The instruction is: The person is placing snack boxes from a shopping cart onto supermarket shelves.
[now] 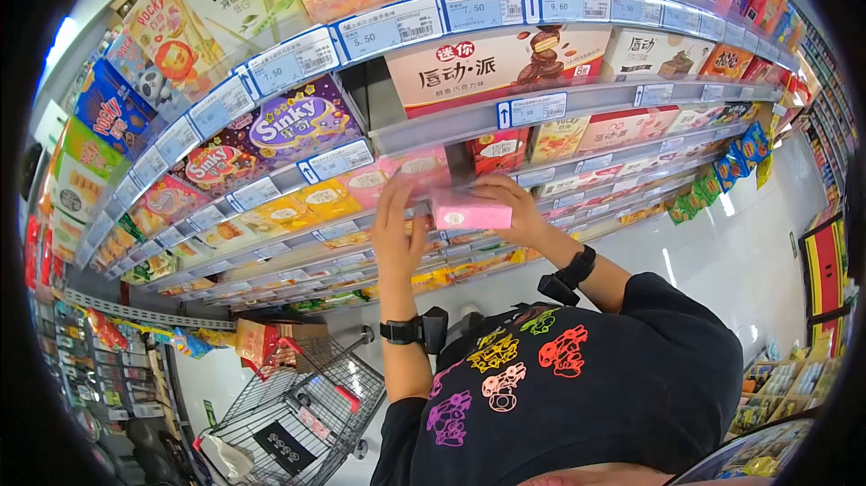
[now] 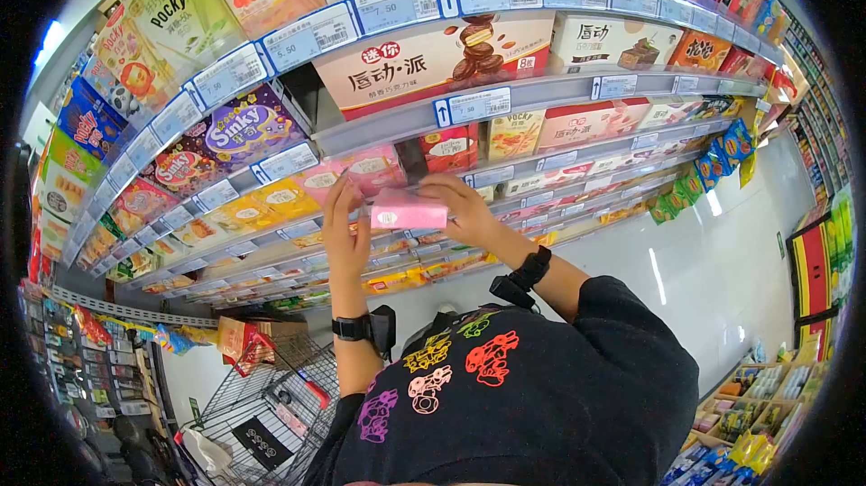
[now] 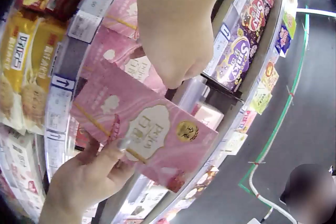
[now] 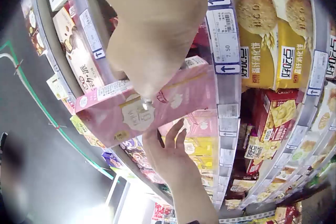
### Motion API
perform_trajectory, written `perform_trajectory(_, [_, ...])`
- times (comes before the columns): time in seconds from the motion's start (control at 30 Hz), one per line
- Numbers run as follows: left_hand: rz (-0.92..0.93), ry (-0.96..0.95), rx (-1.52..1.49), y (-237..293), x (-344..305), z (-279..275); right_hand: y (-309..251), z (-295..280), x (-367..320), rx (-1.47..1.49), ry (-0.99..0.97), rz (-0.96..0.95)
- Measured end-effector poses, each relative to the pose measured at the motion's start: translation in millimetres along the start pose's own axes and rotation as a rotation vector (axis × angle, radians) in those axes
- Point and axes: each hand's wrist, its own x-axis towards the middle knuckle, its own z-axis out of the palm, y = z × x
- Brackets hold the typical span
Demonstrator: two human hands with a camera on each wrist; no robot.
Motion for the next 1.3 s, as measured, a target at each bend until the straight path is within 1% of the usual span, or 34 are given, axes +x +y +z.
perform_trajectory(0.07, [-0.008, -0.053, 0.015, 1.9, 9.2, -9.6, 2.9, 2.9, 3.1, 0.147, -0.032, 0.049])
perform_trajectory(0.1, [-0.082, -0.091, -0.033, 3.9, 13.0, -12.9, 4.5, 5.3, 4.9, 0.220, -0.047, 0.073])
perform_trajectory(0.17, [-0.230, -0.172, -0.133, 8.7, 19.6, -17.8, 8.4, 13.3, 13.0, 0.236, 0.003, 0.002])
perform_trajectory(0.2, [-0.198, -0.161, -0.075, 10.6, 22.7, -18.6, 9.6, 17.5, 16.3, 0.242, 0.028, -0.032])
perform_trajectory(0.27, [-0.131, -0.136, 0.039, 11.9, 27.9, -18.4, 6.8, 20.7, 22.3, 0.261, 0.028, 0.014])
perform_trajectory(0.4, [-0.078, -0.200, 0.086, -1.3, 27.8, -20.5, 18.9, 29.7, 17.5, 0.262, -0.013, 0.059])
perform_trajectory(0.5, [-0.079, -0.224, 0.062, -7.0, 28.1, -21.5, 19.8, 30.0, 16.8, 0.215, -0.046, 0.025])
perform_trajectory(0.57, [-0.084, -0.243, 0.050, -8.3, 29.8, -22.0, 16.2, 33.0, 17.9, 0.233, -0.001, 0.069])
perform_trajectory(0.6, [-0.057, -0.237, 0.094, -10.1, 30.7, -21.3, 14.2, 34.7, 18.8, 0.242, 0.023, 0.091])
perform_trajectory(0.67, [0.003, -0.226, 0.181, -13.1, 32.9, -19.8, 11.0, 35.6, 19.7, 0.339, 0.004, 0.149])
perform_trajectory(0.7, [-0.012, -0.235, 0.160, -12.5, 34.5, -20.7, 10.1, 35.7, 19.1, 0.386, -0.003, 0.179])
perform_trajectory(0.77, [-0.041, -0.250, 0.117, -10.3, 39.4, -22.5, 13.4, 36.9, 14.3, 0.344, -0.020, 0.168])
perform_trajectory(0.87, [-0.015, -0.253, 0.067, -15.4, 43.1, -21.4, 14.3, 33.6, 12.4, 0.256, -0.032, 0.143])
perform_trajectory(0.97, [0.002, -0.260, 0.146, -19.0, 44.3, -18.9, 16.2, 31.8, 8.1, 0.164, -0.038, 0.134])
perform_trajectory(1.0, [-0.026, -0.264, 0.139, -19.1, 46.1, -19.1, 17.7, 31.6, 7.1, 0.131, -0.037, 0.136])
perform_trajectory(1.07, [-0.087, -0.281, 0.119, -17.6, 46.5, -18.0, 15.6, 29.3, 6.6, 0.153, -0.046, 0.172])
perform_trajectory(1.1, [-0.074, -0.275, 0.140, -17.0, 46.5, -16.7, 13.9, 28.7, 4.1, 0.166, -0.054, 0.195])
perform_trajectory(1.2, [-0.070, -0.268, 0.171, -18.9, 46.1, -15.1, 15.3, 28.6, 1.0, 0.220, -0.097, 0.241])
perform_trajectory(1.3, [-0.083, -0.273, 0.138, -22.6, 49.2, -18.7, 8.1, 18.7, 11.1, 0.312, -0.303, 0.326])
